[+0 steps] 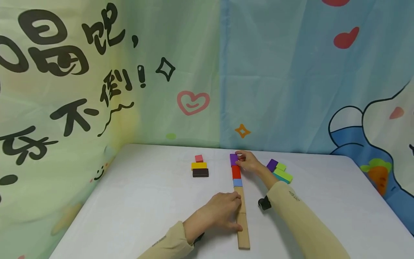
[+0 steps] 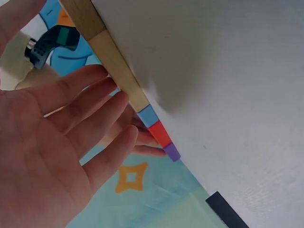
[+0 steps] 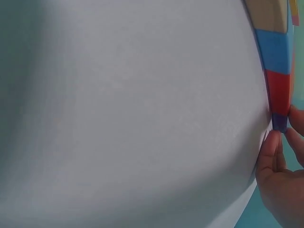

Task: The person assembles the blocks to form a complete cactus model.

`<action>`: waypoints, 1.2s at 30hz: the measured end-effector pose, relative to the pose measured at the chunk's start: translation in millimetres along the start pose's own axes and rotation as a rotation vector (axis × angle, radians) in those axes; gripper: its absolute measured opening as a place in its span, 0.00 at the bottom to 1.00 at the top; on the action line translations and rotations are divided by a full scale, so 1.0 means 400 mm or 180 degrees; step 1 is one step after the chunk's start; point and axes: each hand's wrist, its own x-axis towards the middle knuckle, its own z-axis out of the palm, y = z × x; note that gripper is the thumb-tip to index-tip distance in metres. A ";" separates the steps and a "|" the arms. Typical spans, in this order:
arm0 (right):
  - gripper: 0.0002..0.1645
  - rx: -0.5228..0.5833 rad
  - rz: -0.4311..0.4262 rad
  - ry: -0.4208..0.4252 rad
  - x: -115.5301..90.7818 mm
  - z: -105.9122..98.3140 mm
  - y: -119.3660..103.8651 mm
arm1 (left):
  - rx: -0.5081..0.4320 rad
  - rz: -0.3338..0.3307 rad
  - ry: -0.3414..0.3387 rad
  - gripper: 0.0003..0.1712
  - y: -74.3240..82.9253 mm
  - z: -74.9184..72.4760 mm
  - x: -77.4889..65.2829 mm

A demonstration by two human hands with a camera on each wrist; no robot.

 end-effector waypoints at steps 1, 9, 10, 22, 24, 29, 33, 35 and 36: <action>0.27 -0.0008 -0.0015 -0.0011 -0.003 -0.002 0.000 | 0.0038 0.0007 0.0003 0.41 0.003 -0.002 -0.001; 0.27 -0.0057 0.0123 -0.0069 -0.026 -0.002 -0.003 | 0.0221 -0.0043 -0.0166 0.43 0.026 -0.019 -0.009; 0.27 -0.0074 0.0126 -0.0075 -0.030 -0.002 -0.002 | 0.0236 -0.0051 -0.0209 0.44 0.029 -0.020 -0.009; 0.26 -0.0174 -0.0098 -0.0161 -0.068 -0.009 0.006 | 0.0241 -0.0031 -0.0438 0.48 0.065 -0.040 -0.016; 0.26 -0.0185 -0.0142 -0.0150 -0.071 -0.008 0.009 | 0.0264 -0.0027 -0.0440 0.48 0.069 -0.043 -0.019; 0.27 -0.0176 -0.0204 -0.0139 -0.079 -0.009 0.011 | 0.0292 -0.0023 -0.0451 0.49 0.074 -0.047 -0.021; 0.28 -0.0094 -0.0284 0.0151 -0.086 -0.031 0.008 | 0.0264 -0.0018 -0.0472 0.49 0.074 -0.047 -0.022; 0.26 -0.0169 -0.0361 0.0422 -0.089 -0.060 0.014 | 0.0278 -0.0001 -0.0438 0.49 0.075 -0.046 -0.022; 0.25 -0.0274 -0.0360 0.0560 -0.091 -0.079 0.018 | 0.0293 0.0013 -0.0425 0.48 0.076 -0.046 -0.023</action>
